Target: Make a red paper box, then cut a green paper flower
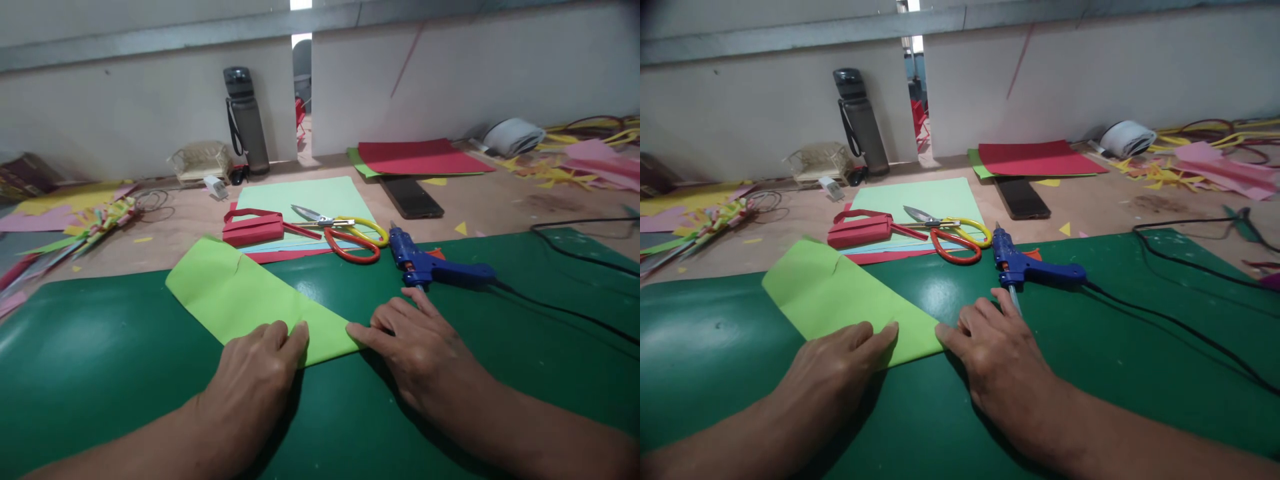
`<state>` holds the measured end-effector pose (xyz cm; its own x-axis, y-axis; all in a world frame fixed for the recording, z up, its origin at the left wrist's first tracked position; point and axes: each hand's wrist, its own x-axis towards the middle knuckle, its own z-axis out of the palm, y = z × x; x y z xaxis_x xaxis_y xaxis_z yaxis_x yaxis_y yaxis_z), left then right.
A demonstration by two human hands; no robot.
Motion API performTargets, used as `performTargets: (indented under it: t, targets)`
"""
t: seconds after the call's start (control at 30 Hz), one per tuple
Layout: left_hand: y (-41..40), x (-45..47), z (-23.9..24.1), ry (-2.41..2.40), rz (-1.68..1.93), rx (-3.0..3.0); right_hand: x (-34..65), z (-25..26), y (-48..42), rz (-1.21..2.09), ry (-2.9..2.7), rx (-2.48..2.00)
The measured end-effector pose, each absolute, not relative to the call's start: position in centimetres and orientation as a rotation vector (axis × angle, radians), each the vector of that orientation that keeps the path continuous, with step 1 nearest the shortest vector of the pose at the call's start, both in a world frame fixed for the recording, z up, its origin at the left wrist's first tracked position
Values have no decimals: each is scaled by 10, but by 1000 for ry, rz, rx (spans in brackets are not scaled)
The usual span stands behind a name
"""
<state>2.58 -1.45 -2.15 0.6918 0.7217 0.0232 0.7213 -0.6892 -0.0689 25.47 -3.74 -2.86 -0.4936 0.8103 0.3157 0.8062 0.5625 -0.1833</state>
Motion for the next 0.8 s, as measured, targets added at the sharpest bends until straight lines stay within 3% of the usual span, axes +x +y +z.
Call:
performTargets:
  t: [0.23,0.47,0.8]
  targets:
    - [-12,28,-20,-837,-140,-2906,255,-27,-42,-247,-2524,-1301]
    - [-22,23,-12,-806,61,-3052,249,-19,-60,-456,-2538,-1381]
    - [-23,14,-15,-755,61,-3056,223,-21,-81,-218,-2611,-1508]
